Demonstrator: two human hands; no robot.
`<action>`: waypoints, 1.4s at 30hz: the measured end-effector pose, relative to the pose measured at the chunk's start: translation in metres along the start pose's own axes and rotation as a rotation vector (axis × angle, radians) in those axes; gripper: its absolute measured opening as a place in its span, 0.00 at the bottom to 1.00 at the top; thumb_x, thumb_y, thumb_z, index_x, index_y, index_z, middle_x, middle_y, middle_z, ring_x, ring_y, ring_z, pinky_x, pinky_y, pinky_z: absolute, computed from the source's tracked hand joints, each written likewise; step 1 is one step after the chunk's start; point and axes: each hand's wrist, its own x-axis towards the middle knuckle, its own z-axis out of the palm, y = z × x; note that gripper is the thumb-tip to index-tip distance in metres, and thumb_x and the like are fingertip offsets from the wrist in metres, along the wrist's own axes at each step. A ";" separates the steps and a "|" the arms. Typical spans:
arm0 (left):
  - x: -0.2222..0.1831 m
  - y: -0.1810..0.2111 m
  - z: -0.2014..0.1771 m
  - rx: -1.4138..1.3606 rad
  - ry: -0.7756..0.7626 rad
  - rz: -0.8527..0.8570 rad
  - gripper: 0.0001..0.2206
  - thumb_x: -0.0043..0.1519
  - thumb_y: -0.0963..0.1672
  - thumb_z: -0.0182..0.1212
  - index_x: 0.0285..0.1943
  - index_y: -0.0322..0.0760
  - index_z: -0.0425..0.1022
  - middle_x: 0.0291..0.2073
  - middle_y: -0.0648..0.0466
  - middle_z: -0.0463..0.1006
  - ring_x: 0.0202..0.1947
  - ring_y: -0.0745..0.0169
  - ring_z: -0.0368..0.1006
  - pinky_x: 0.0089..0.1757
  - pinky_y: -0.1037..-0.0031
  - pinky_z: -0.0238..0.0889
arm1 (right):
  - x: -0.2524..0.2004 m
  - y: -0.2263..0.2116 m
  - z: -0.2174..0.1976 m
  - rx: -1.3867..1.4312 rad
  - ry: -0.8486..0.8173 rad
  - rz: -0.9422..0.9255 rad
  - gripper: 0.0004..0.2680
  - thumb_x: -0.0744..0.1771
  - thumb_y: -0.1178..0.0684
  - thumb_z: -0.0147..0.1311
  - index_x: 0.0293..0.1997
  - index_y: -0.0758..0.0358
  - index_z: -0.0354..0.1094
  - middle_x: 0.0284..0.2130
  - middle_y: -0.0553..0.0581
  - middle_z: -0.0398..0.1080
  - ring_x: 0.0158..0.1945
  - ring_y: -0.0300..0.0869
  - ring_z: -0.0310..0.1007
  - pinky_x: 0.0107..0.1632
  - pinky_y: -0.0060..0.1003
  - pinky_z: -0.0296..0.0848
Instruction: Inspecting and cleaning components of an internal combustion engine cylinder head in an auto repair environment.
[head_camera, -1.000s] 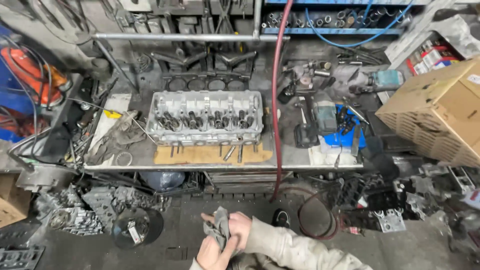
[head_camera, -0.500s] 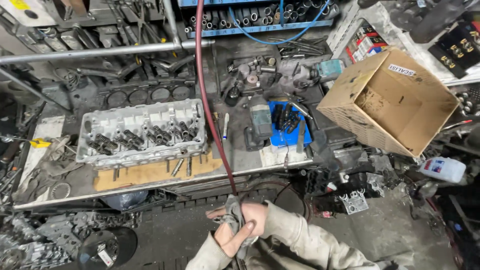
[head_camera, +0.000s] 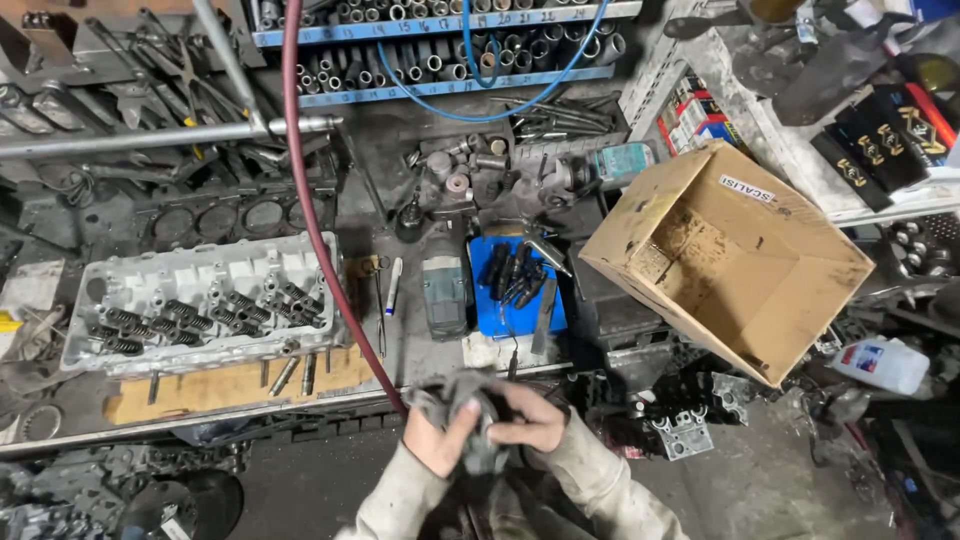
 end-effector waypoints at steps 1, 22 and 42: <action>0.020 0.016 -0.005 0.204 0.189 0.159 0.16 0.63 0.46 0.59 0.53 0.28 0.77 0.45 0.42 0.82 0.48 0.47 0.78 0.51 0.61 0.69 | -0.004 -0.006 -0.010 -0.055 0.135 0.085 0.27 0.65 0.61 0.60 0.74 0.69 0.54 0.68 0.62 0.62 0.66 0.41 0.62 0.67 0.37 0.61; 0.148 -0.034 -0.056 1.004 0.363 -0.207 0.43 0.50 0.46 0.70 0.77 0.47 0.52 0.72 0.31 0.50 0.55 0.18 0.67 0.52 0.49 0.67 | -0.042 0.029 -0.060 -0.736 0.660 0.327 0.19 0.65 0.51 0.60 0.62 0.58 0.67 0.49 0.61 0.76 0.46 0.49 0.80 0.48 0.41 0.79; 0.098 0.019 -0.088 1.119 0.403 -0.060 0.37 0.53 0.53 0.67 0.71 0.41 0.60 0.71 0.38 0.53 0.69 0.30 0.48 0.60 0.41 0.49 | 0.057 0.073 -0.134 -1.229 1.132 0.183 0.15 0.63 0.50 0.61 0.54 0.53 0.73 0.52 0.64 0.71 0.57 0.59 0.69 0.59 0.49 0.70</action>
